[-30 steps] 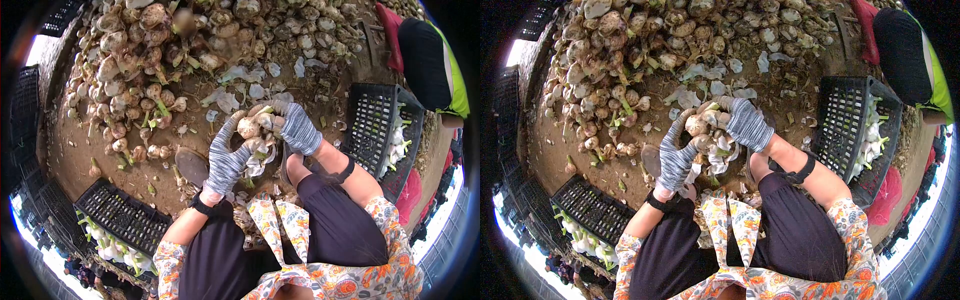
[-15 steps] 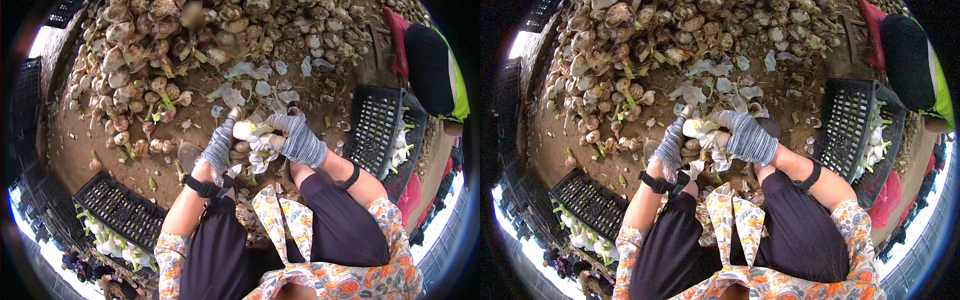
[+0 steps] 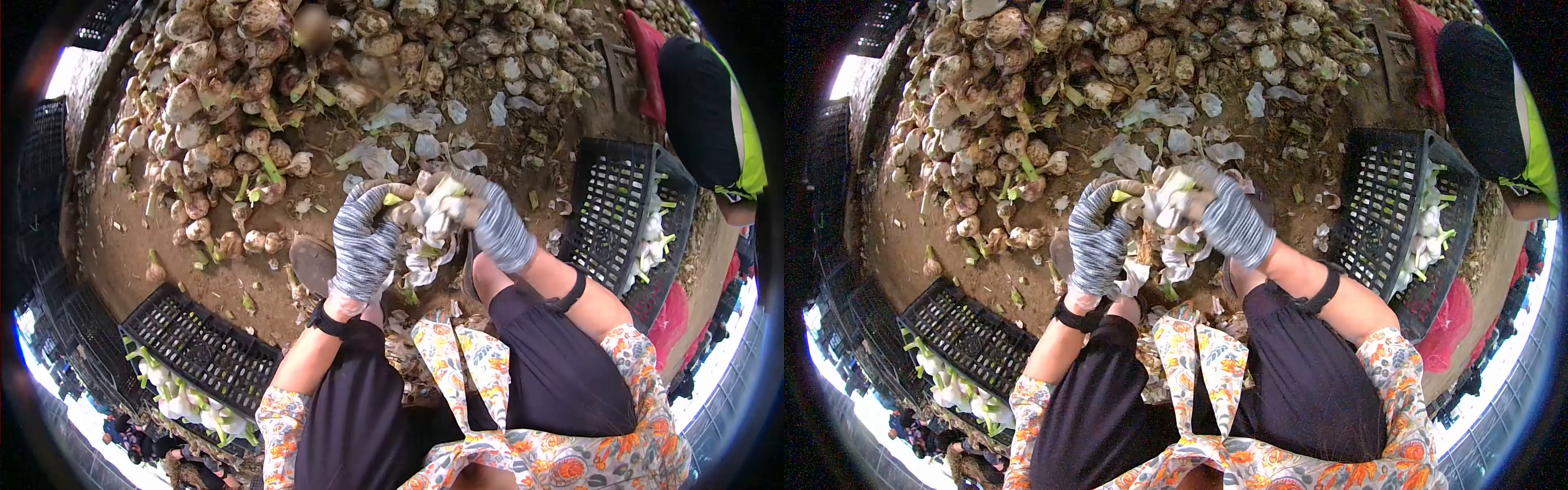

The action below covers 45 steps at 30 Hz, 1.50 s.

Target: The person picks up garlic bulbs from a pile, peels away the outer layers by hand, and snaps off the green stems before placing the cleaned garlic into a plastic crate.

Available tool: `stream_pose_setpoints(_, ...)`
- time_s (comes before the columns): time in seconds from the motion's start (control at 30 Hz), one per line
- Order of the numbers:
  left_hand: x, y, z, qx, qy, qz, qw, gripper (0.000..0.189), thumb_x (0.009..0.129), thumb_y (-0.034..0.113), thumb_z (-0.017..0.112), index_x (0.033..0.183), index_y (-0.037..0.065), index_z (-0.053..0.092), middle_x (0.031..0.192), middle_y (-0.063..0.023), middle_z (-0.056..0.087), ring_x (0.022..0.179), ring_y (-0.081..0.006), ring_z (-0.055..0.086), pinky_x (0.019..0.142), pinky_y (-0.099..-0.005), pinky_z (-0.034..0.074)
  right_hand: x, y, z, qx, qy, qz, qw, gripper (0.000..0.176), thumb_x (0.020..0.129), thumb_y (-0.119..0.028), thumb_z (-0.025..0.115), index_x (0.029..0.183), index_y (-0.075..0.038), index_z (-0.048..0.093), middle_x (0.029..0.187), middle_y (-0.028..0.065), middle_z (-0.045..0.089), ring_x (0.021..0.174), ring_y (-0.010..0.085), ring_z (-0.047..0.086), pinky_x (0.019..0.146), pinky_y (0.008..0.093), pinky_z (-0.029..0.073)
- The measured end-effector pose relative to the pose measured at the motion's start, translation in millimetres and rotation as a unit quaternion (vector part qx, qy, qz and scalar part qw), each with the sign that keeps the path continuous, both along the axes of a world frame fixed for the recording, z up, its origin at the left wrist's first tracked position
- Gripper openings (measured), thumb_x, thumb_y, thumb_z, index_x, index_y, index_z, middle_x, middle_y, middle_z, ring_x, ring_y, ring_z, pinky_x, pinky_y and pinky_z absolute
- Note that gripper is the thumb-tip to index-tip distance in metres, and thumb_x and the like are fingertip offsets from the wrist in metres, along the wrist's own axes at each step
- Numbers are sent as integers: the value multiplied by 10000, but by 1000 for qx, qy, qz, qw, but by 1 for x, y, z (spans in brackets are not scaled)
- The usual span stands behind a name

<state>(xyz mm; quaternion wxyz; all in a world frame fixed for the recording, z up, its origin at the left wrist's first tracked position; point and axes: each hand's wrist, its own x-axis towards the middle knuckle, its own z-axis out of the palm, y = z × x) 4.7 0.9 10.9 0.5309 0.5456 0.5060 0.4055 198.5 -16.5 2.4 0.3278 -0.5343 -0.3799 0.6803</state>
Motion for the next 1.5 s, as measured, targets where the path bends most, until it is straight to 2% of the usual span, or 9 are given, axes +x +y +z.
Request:
stream_pose_setpoints(0.27, -20, 5, -4, -127, -268, -101, 950, 209, 783, 185, 703, 925, 55, 621, 991, -71, 594, 907, -181, 568, 809, -291, 458, 31, 19, -14, -325, 527, -54, 783, 293, 876, -229, 494, 1058, -7, 551, 882, 115, 631, 718, 181, 620, 549, 245, 498)
stream_pose_setpoints(0.33, -12, -2, 2, -306, -435, 31, 846, 348, 772, 238, 713, 1022, 48, 562, 1069, -77, 572, 977, -213, 576, 799, -299, 524, 27, 16, 4, -221, 201, -15, 954, 274, 888, -241, 491, 978, -2, 591, 851, 81, 628, 751, 184, 598, 667, 290, 489)
stream_pose_setpoints(0.47, -15, 5, -14, -378, -520, 41, 765, 350, 833, 146, 631, 1127, -6, 516, 1115, -111, 572, 954, -197, 589, 765, -259, 529, 46, 19, 45, -128, 150, 443, 874, 371, 844, -294, 596, 1016, 35, 593, 903, 79, 632, 841, 133, 577, 739, 298, 478)
stream_pose_setpoints(0.8, -6, -1, -15, -480, -540, 99, 684, 336, 845, 66, 579, 1166, -10, 517, 1039, -86, 612, 863, -147, 611, 735, -225, 537, -1, 32, 31, 86, -233, 104, 963, 262, 780, -200, 666, 956, -35, 564, 852, 91, 618, 717, 147, 616, 560, 250, 516)
stream_pose_setpoints(0.93, -6, -7, -21, -501, -494, 130, 698, 304, 864, 114, 573, 1146, 5, 538, 938, -56, 637, 766, -116, 610, 721, -233, 536, 19, 54, 43, -91, 361, -153, 915, 204, 795, -146, 655, 937, -31, 566, 930, 114, 611, 725, 92, 574, 578, 218, 473)
stream_pose_setpoints(1.03, -4, -6, -16, -508, -486, 132, 699, 291, 879, 169, 575, 1128, 17, 557, 871, -40, 639, 692, -96, 593, 649, -224, 524, 36, 56, 39, 58, 1, -15, 998, 291, 827, -165, 632, 1071, -24, 560, 1028, 83, 594, 853, 122, 578, 701, 246, 485)
stream_pose_setpoints(1.1, -1, -6, -21, -503, -470, 126, 714, 290, 880, 171, 577, 1126, 18, 563, 867, -40, 640, 683, -93, 591, 625, -217, 516, 38, 37, -7, 270, -343, 96, 895, 376, 861, -197, 596, 1187, -24, 525, 1105, 69, 569, 962, 147, 558, 850, 273, 455)
stream_pose_setpoints(1.27, 3, -15, -22, -433, -264, 9, 862, 403, 793, 204, 702, 1116, -1, 577, 904, -34, 638, 735, -85, 583, 632, -214, 484, 7, 19, 18, 39, -44, 172, 983, 403, 805, -213, 649, 1172, -73, 559, 1025, 88, 608, 950, 140, 567, 814, 277, 466)
stream_pose_setpoints(1.5, -58, -13, -48, -266, -62, 252, 928, 275, 798, 98, 679, 1045, 28, 580, 904, -50, 616, 774, -114, 563, 684, -240, 477, 175, -12, 98, 204, -586, -119, 775, 296, 819, -166, 629, 1089, -52, 587, 931, 53, 614, 811, 109, 566, 685, 225, 468)
